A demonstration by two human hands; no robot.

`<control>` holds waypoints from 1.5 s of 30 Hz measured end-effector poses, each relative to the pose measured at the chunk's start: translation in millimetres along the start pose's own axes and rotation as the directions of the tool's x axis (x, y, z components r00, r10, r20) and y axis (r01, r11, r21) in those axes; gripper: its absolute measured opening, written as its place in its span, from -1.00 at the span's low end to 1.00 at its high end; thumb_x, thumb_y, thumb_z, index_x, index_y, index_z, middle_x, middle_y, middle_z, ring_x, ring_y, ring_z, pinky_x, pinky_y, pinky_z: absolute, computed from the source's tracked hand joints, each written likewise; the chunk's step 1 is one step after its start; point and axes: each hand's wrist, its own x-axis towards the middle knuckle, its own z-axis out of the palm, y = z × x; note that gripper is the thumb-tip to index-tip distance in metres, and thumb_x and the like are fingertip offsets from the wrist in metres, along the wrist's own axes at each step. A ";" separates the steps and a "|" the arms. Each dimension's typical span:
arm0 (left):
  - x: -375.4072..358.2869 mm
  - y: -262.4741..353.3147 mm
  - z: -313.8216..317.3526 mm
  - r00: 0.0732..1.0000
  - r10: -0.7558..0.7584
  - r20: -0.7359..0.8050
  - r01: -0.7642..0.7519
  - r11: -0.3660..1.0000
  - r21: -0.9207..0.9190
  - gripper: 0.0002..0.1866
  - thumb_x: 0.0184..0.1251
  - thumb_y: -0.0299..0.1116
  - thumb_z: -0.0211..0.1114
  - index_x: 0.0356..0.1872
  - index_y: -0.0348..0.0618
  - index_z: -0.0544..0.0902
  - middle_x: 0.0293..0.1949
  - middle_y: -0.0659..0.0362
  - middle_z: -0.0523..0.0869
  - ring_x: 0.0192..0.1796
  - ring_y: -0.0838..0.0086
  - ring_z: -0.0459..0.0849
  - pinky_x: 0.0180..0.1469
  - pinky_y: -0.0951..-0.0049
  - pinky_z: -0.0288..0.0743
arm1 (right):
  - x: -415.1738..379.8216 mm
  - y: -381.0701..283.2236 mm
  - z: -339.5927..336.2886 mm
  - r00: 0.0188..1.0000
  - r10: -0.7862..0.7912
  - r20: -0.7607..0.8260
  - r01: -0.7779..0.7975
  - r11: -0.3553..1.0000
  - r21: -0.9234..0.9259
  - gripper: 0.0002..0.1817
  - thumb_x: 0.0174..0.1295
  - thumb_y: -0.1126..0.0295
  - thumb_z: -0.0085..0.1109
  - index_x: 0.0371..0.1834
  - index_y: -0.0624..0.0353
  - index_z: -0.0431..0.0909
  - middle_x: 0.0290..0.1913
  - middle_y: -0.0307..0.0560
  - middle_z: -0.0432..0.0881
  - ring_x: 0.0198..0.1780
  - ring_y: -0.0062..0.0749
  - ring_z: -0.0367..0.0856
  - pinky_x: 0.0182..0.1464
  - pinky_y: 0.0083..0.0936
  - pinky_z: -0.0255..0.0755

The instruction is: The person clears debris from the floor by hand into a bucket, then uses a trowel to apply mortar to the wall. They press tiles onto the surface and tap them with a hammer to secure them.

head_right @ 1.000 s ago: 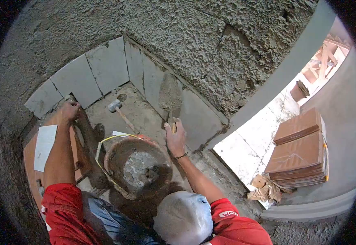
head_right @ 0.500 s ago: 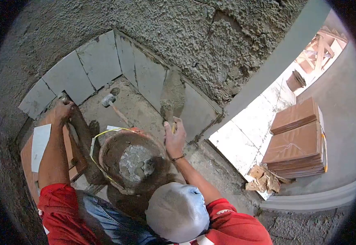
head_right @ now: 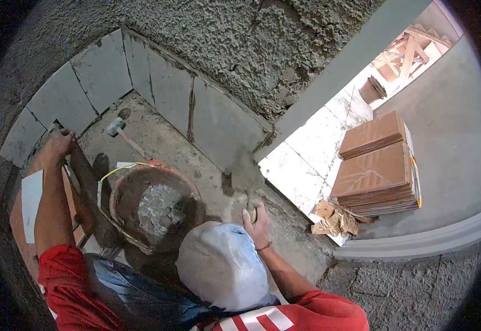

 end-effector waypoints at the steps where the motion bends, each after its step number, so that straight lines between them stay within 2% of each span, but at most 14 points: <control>1: 9.7 -8.4 5.5 1.000 0.008 -0.011 -0.008 0.999 -0.053 -0.61 0.46 -0.11 0.31 0.04 -0.22 0.79 -0.18 0.03 0.85 -0.15 0.21 0.84 -0.09 0.18 0.64 | -9.9 10.1 -6.5 1.000 -0.027 0.014 0.029 0.994 -0.103 -0.61 0.41 0.23 0.25 0.13 0.32 0.56 -0.11 0.19 0.65 -0.07 -0.01 0.67 0.04 -0.22 0.51; 3: 14.8 -16.4 17.8 1.000 0.018 -0.007 -0.019 0.995 -0.096 -0.62 0.45 -0.13 0.33 0.02 -0.24 0.80 -0.18 0.02 0.85 -0.16 0.20 0.83 -0.10 0.17 0.64 | -26.8 29.1 -17.2 0.999 -0.035 0.032 0.041 0.978 -0.206 -0.62 0.41 0.25 0.24 0.13 0.33 0.55 -0.10 0.21 0.64 -0.07 0.02 0.67 0.02 -0.21 0.51; 5: 13.1 -14.5 24.9 0.994 0.012 -0.108 -0.042 0.961 -0.275 -0.74 0.43 -0.27 0.32 -0.19 -0.28 0.81 -0.41 0.06 0.82 -0.39 0.35 0.82 -0.27 0.26 0.67 | -34.0 46.3 -24.4 0.996 0.092 -0.010 -0.092 0.972 -0.218 -0.62 0.42 0.27 0.23 0.13 0.34 0.54 -0.09 0.25 0.63 -0.06 0.08 0.66 0.02 -0.22 0.51; 10: 54.6 -55.6 47.6 0.993 0.088 -0.084 -0.105 0.967 -0.232 -0.70 0.42 -0.24 0.34 -0.13 -0.32 0.82 -0.40 0.04 0.82 -0.38 0.39 0.81 -0.27 0.29 0.66 | -22.5 25.4 -33.2 0.978 -0.102 -0.182 0.078 0.988 -0.134 -0.70 0.46 0.28 0.22 0.05 0.31 0.52 -0.42 0.00 0.47 -0.37 -0.30 0.52 -0.24 -0.28 0.42; 15: 55.8 -60.5 39.2 0.989 0.136 -0.054 -0.145 0.965 -0.219 -0.64 0.37 -0.18 0.37 -0.10 -0.32 0.82 -0.36 0.05 0.84 -0.33 0.40 0.82 -0.24 0.32 0.67 | -11.7 17.8 -35.0 0.972 -0.045 -0.232 0.029 0.997 -0.071 -0.70 0.46 0.26 0.22 0.01 0.30 0.52 -0.41 0.04 0.48 -0.36 -0.26 0.50 -0.24 -0.24 0.40; 18: 55.4 -62.7 36.9 0.979 0.169 -0.115 -0.172 0.985 -0.021 -0.63 0.38 -0.18 0.36 -0.08 -0.33 0.81 -0.29 0.04 0.84 -0.29 0.36 0.81 -0.22 0.33 0.65 | -22.2 23.8 -37.7 0.999 0.032 -0.044 -0.039 0.984 -0.174 -0.68 0.43 0.21 0.19 -0.14 0.30 0.49 -0.42 0.08 0.47 -0.31 -0.23 0.50 -0.20 -0.18 0.38; 23: 31.2 -52.1 28.8 0.999 0.013 0.040 0.003 0.925 -0.379 -0.65 0.43 -0.21 0.34 -0.03 -0.34 0.78 -0.26 0.02 0.82 -0.30 0.30 0.79 -0.25 0.30 0.64 | -45.4 60.8 -24.8 0.967 0.182 0.180 -0.187 0.982 0.012 -0.68 0.46 0.18 0.10 -0.26 0.27 0.51 -0.44 0.00 0.53 -0.38 -0.30 0.54 -0.28 -0.30 0.41; 25: 55.8 -81.2 41.2 0.997 0.060 -0.038 -0.070 0.932 -0.355 -0.65 0.46 -0.18 0.34 -0.05 -0.32 0.77 -0.31 0.07 0.79 -0.33 0.36 0.77 -0.29 0.31 0.62 | -46.8 56.4 -16.9 0.695 0.520 0.496 -0.717 0.558 0.419 -0.72 0.49 0.18 0.06 -0.25 0.17 0.55 -0.41 -0.10 0.59 -0.48 -0.42 0.53 -0.42 -0.43 0.42; 27: 61.1 -82.6 37.1 0.995 -0.011 0.101 0.047 0.933 -0.358 -0.67 0.48 -0.14 0.34 -0.10 -0.27 0.75 -0.32 0.11 0.77 -0.34 0.41 0.74 -0.33 0.31 0.60 | -42.4 63.7 2.3 0.664 0.503 0.554 -0.748 0.454 0.484 -0.72 0.51 0.14 0.01 -0.25 0.07 0.55 -0.39 -0.17 0.60 -0.54 -0.48 0.51 -0.53 -0.50 0.41; 29: 51.1 -75.2 35.8 0.998 0.001 0.061 0.021 0.934 -0.356 -0.70 0.50 -0.15 0.34 -0.11 -0.23 0.71 -0.34 0.16 0.73 -0.36 0.45 0.71 -0.38 0.34 0.56 | -31.0 61.4 20.3 0.518 0.512 0.685 -0.847 0.194 0.495 -0.72 0.51 0.11 0.00 -0.25 0.04 0.53 -0.39 -0.16 0.60 -0.53 -0.45 0.52 -0.52 -0.48 0.44; 36: 46.0 -76.6 26.7 0.993 -0.096 0.071 0.118 0.883 -0.455 -0.71 0.53 -0.21 0.39 -0.06 -0.28 0.73 -0.38 0.14 0.73 -0.44 0.45 0.69 -0.44 0.35 0.52 | -3.0 59.3 54.0 0.546 0.351 0.761 -0.806 -0.027 0.591 -0.74 0.53 0.11 -0.06 -0.24 -0.02 0.50 -0.44 -0.29 0.50 -0.52 -0.50 0.42 -0.50 -0.49 0.42; 39: 55.3 -90.2 27.6 0.989 -0.004 0.149 0.074 0.881 -0.468 -0.69 0.53 -0.22 0.38 0.00 -0.31 0.73 -0.37 0.12 0.74 -0.43 0.42 0.72 -0.41 0.31 0.57 | 0.9 55.7 52.9 0.553 0.316 0.771 -0.800 -0.055 0.597 -0.73 0.55 0.12 -0.11 -0.22 -0.02 0.50 -0.45 -0.31 0.49 -0.53 -0.51 0.40 -0.51 -0.48 0.39; 41: 45.7 -83.7 33.6 0.999 -0.039 0.015 0.041 0.878 -0.477 -0.75 0.54 -0.22 0.34 -0.19 -0.22 0.60 -0.40 0.19 0.69 -0.43 0.45 0.70 -0.45 0.42 0.54 | 3.4 47.0 44.1 0.559 0.320 0.764 -0.798 -0.042 0.602 -0.72 0.56 0.12 -0.12 -0.23 -0.02 0.49 -0.45 -0.31 0.48 -0.53 -0.52 0.40 -0.51 -0.49 0.39; 45: 20.5 -44.9 24.4 0.992 -0.107 0.066 0.126 0.882 -0.454 -0.74 0.54 -0.21 0.34 -0.10 -0.24 0.65 -0.37 0.17 0.70 -0.41 0.43 0.73 -0.44 0.38 0.55 | 4.7 12.4 24.5 0.586 0.339 0.736 -0.787 0.021 0.617 -0.71 0.57 0.11 -0.15 -0.23 -0.01 0.49 -0.46 -0.32 0.47 -0.52 -0.53 0.41 -0.49 -0.50 0.40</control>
